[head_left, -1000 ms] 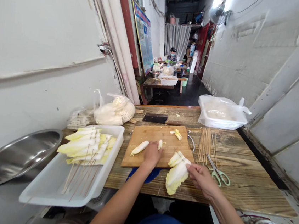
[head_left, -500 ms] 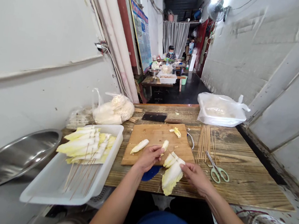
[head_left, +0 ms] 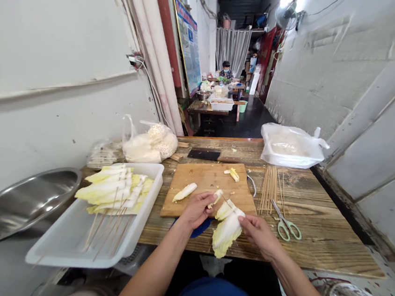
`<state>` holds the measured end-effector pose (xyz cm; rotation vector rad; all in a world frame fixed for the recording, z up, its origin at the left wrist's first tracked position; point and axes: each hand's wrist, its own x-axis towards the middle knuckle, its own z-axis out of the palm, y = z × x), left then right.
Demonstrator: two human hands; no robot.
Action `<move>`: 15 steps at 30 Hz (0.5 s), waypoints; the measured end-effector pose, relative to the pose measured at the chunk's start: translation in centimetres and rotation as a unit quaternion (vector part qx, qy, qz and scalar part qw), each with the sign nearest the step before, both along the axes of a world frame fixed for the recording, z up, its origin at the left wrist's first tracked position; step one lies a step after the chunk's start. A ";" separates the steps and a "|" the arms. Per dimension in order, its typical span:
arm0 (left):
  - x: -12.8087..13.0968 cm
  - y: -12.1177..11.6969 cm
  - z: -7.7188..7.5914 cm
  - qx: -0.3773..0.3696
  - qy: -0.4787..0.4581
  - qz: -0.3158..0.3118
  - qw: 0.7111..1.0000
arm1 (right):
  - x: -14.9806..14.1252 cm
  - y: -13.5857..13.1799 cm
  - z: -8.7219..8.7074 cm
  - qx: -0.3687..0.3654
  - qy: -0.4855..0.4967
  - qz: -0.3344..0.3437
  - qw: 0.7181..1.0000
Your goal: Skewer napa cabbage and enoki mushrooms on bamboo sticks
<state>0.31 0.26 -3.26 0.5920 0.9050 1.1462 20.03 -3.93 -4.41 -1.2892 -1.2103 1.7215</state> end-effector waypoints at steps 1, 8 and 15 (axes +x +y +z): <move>0.1 -0.1 0.0 0.000 -0.005 0.003 1.000 | 0.0 -0.1 0.0 -0.001 0.001 0.002 1.000; 0.3 -0.3 0.2 -0.010 -0.030 -0.005 0.999 | 0.0 -0.2 -0.1 -0.004 0.011 0.008 1.000; 0.4 -0.2 0.7 -0.015 -0.034 0.014 0.999 | 0.2 -0.4 0.1 -0.009 0.004 0.009 1.000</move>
